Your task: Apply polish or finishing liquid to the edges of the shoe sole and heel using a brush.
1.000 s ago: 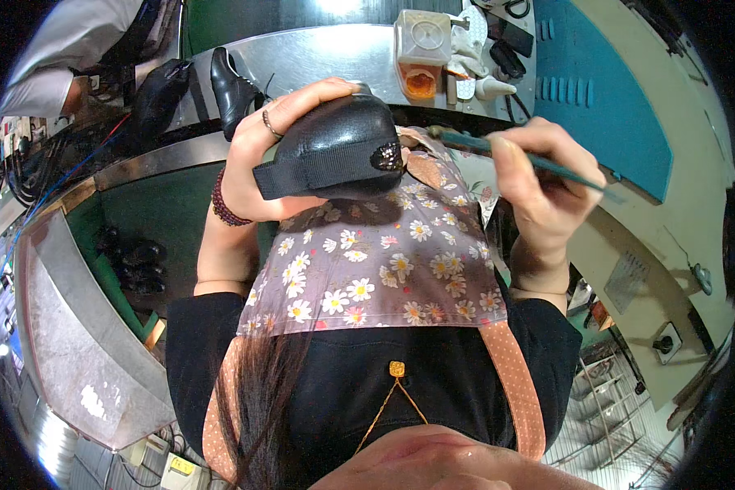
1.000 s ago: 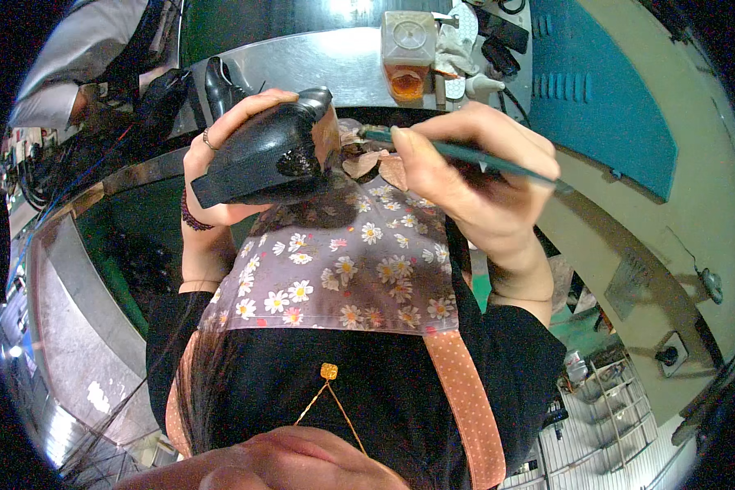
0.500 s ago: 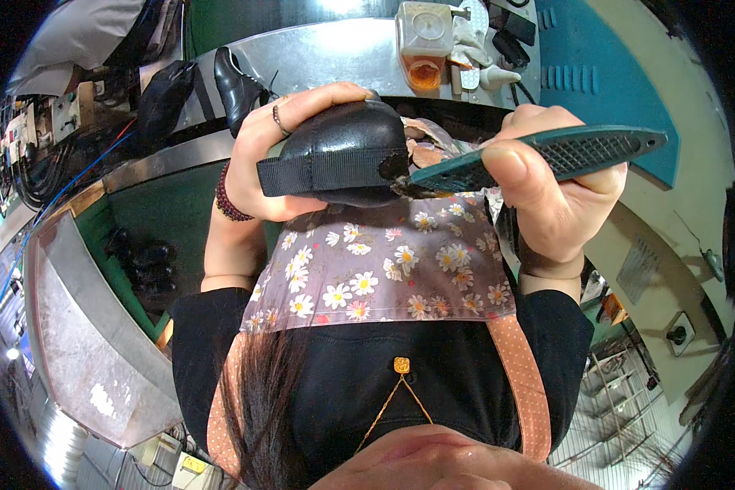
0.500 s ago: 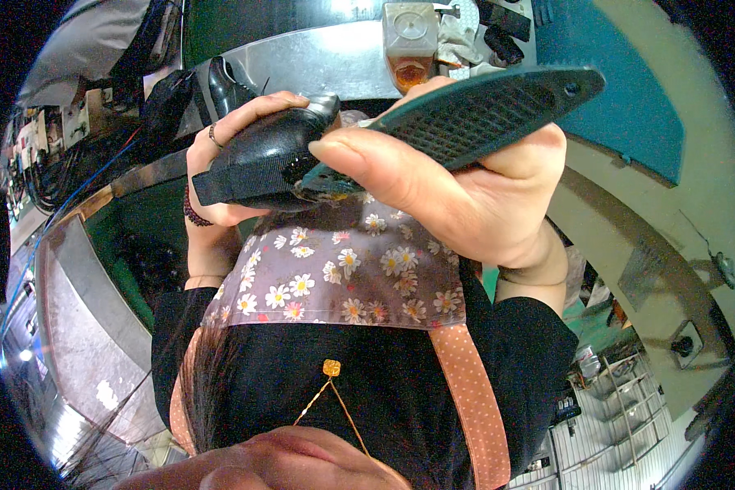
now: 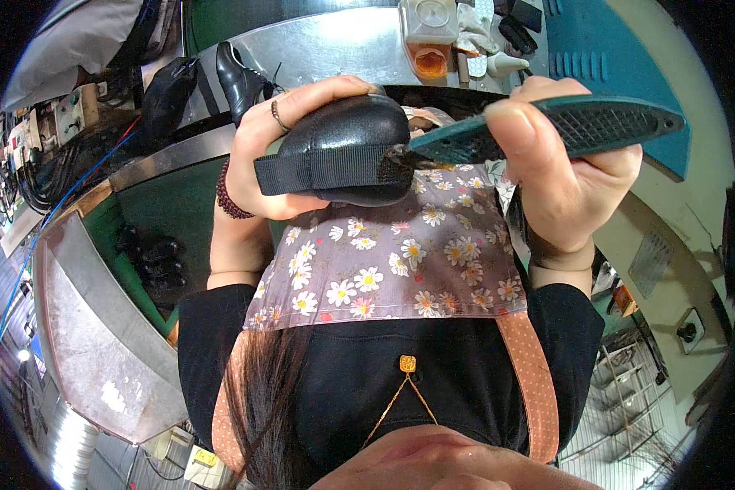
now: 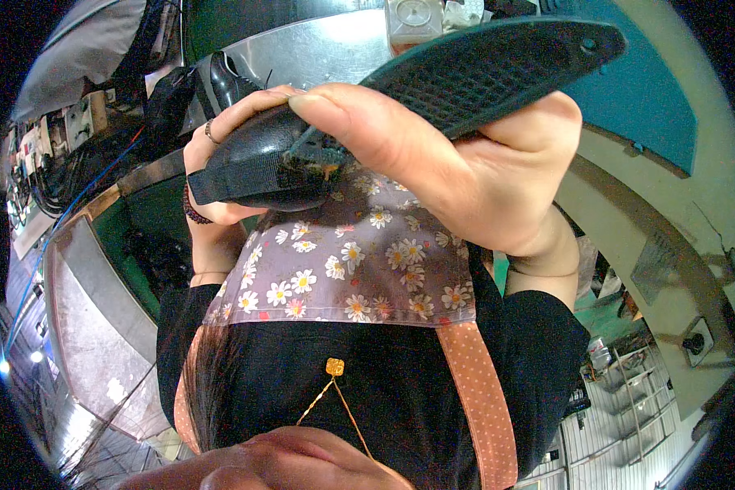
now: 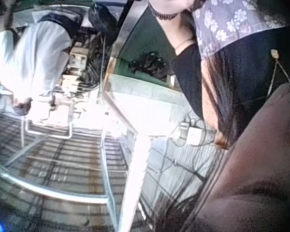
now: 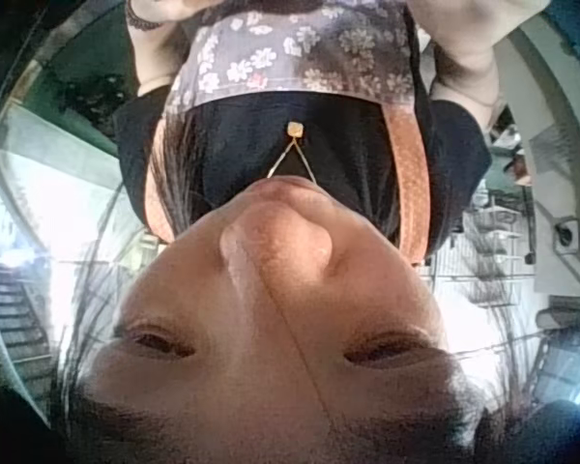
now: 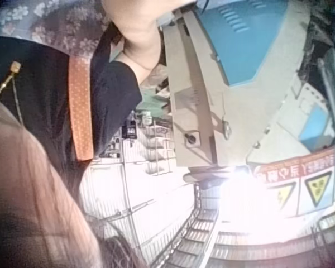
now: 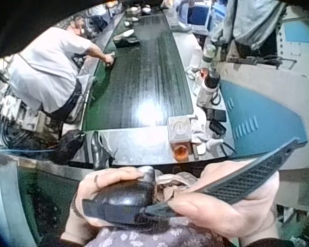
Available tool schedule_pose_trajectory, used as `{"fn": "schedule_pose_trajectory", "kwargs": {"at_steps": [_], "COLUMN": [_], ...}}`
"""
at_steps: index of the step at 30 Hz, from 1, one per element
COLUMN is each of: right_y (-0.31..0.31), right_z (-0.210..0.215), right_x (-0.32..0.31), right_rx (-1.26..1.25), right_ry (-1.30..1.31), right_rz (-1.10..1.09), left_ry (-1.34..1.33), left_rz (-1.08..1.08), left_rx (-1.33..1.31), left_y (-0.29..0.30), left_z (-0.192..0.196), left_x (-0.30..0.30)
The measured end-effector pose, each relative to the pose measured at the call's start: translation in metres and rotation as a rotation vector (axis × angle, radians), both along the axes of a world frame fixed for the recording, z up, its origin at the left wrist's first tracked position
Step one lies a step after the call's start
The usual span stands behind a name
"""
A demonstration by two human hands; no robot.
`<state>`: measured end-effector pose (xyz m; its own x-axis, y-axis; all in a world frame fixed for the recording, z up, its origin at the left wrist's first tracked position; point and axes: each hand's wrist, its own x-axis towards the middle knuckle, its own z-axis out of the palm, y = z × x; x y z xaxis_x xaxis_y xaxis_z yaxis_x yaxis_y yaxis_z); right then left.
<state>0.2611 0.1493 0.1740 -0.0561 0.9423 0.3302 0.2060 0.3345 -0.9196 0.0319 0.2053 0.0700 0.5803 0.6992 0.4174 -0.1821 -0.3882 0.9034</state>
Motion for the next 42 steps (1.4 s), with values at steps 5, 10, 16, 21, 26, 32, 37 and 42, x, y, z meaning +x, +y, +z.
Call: {"fn": "schedule_pose_trajectory", "kwargs": {"at_steps": [5,10,16,21,26,32,37,42], "right_y": [0.001,0.002,-0.002,-0.002,0.002,0.005,-0.001,-0.007], "right_z": [-0.004,-0.005,-0.007,-0.016,-0.017,-0.016,-0.021,-0.021], "right_x": [0.0,0.003,0.004,0.006,0.013,0.019,0.014,0.007], "right_rx": [0.1,0.117,0.067,-0.062,0.128,0.747,0.894,0.883], "right_ry": [0.038,0.012,-0.039,-0.078,-0.138,-0.217,-0.379,-0.367], "right_rz": [0.064,0.082,0.054,-0.159,-0.124,0.287,0.201,0.177], "left_ry": [0.024,0.017,0.065,0.078,0.075,0.083,0.041,0.084], "left_rz": [0.027,0.021,0.047,0.09,0.061,0.127,0.043,0.042], "left_rx": [0.012,-0.032,-0.027,-0.025,0.025,-0.302,-0.187,-0.1], "left_y": [-0.003,-0.004,-0.005,-0.013,-0.009,-0.016,-0.01,-0.008], "left_z": [0.001,0.003,0.006,0.007,0.007,0.018,0.016,0.015], "left_x": [0.001,0.001,0.002,0.002,0.004,0.001,-0.001,-0.001]}}
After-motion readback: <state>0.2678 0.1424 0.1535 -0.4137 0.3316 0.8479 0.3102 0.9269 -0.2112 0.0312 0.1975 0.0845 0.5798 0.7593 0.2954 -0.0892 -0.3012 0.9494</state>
